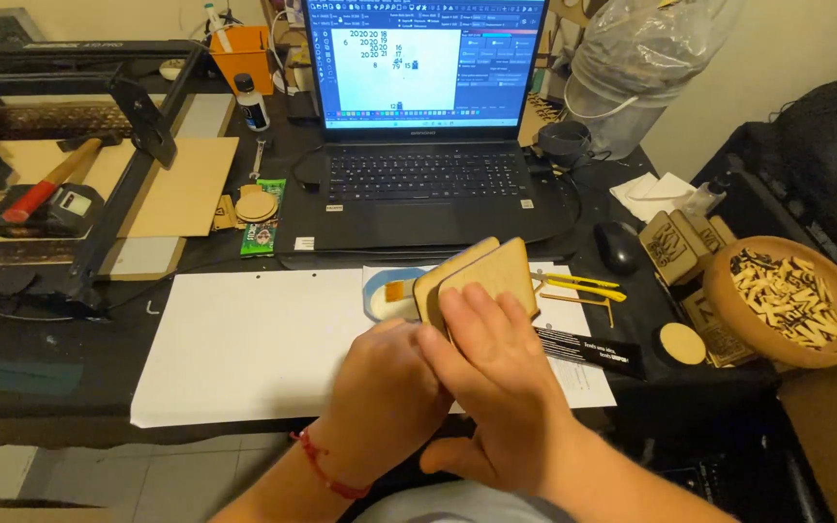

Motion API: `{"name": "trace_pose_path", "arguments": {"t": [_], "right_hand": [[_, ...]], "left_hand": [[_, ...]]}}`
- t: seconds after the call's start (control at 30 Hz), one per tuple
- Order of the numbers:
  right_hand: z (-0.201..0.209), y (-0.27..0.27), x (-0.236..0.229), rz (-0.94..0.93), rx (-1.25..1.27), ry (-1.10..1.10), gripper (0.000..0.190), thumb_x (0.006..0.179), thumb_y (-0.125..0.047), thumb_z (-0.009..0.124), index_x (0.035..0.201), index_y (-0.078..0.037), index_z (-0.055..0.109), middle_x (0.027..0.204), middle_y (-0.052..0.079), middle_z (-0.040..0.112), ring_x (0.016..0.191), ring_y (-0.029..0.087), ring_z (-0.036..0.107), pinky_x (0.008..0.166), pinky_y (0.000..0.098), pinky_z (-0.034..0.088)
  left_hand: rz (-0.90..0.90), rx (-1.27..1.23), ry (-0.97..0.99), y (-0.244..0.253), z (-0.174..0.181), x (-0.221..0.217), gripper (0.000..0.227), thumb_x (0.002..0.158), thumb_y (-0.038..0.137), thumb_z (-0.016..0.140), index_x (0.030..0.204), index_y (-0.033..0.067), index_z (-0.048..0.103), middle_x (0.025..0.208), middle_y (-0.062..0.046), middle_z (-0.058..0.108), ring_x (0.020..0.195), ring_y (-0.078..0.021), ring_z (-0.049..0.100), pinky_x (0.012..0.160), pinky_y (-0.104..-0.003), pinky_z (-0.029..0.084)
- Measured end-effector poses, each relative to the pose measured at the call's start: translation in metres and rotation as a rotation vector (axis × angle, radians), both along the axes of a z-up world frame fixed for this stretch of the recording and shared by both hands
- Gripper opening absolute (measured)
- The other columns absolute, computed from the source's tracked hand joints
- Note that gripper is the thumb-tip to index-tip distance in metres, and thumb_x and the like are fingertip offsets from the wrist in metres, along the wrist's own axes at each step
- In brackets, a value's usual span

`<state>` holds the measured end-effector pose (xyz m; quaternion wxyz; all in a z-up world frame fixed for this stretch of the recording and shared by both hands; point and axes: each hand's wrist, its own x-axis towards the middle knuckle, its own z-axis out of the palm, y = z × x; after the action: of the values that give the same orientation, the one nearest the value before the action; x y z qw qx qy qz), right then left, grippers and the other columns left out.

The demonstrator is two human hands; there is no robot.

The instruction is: The person paints a small wooden block with a brush, dipping it into a container of white paint. They then pick up another wooden block from a bowl and paint it as well.

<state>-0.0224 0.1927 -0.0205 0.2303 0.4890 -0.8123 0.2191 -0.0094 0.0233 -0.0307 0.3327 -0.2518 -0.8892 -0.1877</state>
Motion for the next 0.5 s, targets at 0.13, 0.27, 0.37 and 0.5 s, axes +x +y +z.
{"name": "trace_pose_path", "arguments": {"t": [0.13,0.27,0.37,0.5], "right_hand": [[0.012,0.003,-0.025,-0.041,0.049,-0.015,0.111,0.083,-0.076,0.041,0.149,0.011,0.02,0.157,0.031,0.029,0.145,0.053,0.03,0.12,0.0606,0.023],[0.009,0.016,-0.04,-0.01,-0.189,-0.129,0.103,0.087,-0.073,0.04,0.155,0.001,0.015,0.163,0.027,0.019,0.154,0.045,0.021,0.128,0.0538,0.019],[-0.014,0.032,-0.042,0.021,-0.355,-0.288,0.109,0.075,-0.058,0.063,0.155,0.0,0.017,0.16,0.023,0.029,0.15,0.035,0.03,0.125,0.0472,0.023],[0.021,0.039,-0.03,0.171,-0.559,-0.618,0.11,0.067,-0.045,0.081,0.15,0.003,0.028,0.157,0.018,0.037,0.134,0.024,0.05,0.113,0.0371,0.04]], "left_hand": [[-0.043,-0.004,-0.106,-0.001,0.025,0.008,0.009,0.075,0.022,0.063,0.072,0.0167,0.057,0.064,-0.004,0.058,0.055,-0.0295,0.056,0.051,-0.043,0.043],[-0.072,0.06,0.104,-0.009,0.033,0.014,0.011,0.087,0.011,0.062,0.079,0.0109,0.055,0.07,-0.007,0.049,0.058,-0.0282,0.049,0.052,-0.042,0.042],[-0.226,0.128,0.153,-0.018,0.041,0.016,0.005,0.091,0.008,0.062,0.087,0.0104,0.06,0.075,-0.008,0.051,0.062,-0.028,0.05,0.057,-0.04,0.044],[-0.389,0.242,-0.128,-0.031,0.032,0.012,0.019,0.058,0.002,0.069,0.068,0.0116,0.056,0.061,-0.007,0.048,0.054,-0.03,0.046,0.05,-0.041,0.038]]}}
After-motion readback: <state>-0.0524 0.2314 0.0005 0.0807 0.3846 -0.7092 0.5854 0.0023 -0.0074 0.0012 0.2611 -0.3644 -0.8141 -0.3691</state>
